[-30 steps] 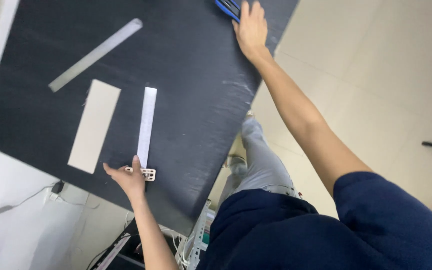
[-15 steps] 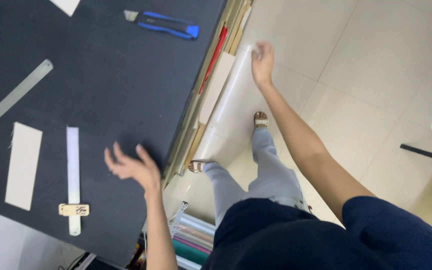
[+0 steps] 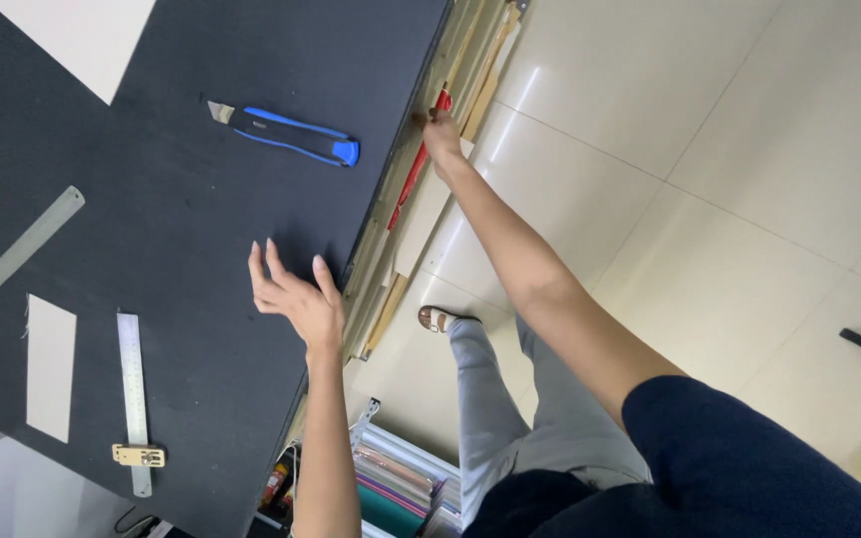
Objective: Measuring cardboard with a ruler and cutting it into pieces using a utility knife.
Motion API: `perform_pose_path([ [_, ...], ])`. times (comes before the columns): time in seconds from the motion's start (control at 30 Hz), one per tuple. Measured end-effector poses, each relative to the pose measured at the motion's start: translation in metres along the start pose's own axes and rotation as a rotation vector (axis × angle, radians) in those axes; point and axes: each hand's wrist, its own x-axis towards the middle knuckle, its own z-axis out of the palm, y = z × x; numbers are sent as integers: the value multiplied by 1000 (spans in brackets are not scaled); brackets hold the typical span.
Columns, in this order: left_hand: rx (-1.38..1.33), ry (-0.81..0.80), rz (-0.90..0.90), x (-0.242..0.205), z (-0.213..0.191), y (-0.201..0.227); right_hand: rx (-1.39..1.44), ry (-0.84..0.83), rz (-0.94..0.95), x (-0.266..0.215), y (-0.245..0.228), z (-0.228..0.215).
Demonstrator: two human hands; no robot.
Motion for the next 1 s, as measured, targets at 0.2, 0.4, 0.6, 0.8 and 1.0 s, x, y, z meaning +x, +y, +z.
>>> perform_pose_path([
  [0.2, -41, 79, 13, 2, -17, 19, -145, 223, 410, 7, -49, 16],
  [0.4, -23, 60, -7, -3, -9, 6, 199, 258, 84, -28, -30, -10],
  [0.6, -7, 34, 9, -3, -2, -1, 360, 99, -60, -59, -45, -42],
  [0.8, -20, 57, 6, -1, 3, 1, 264, 254, 46, -93, -36, -127],
  [1.0, -48, 74, 17, 2, 2, 8, 61, 277, 38, -177, -54, -304],
])
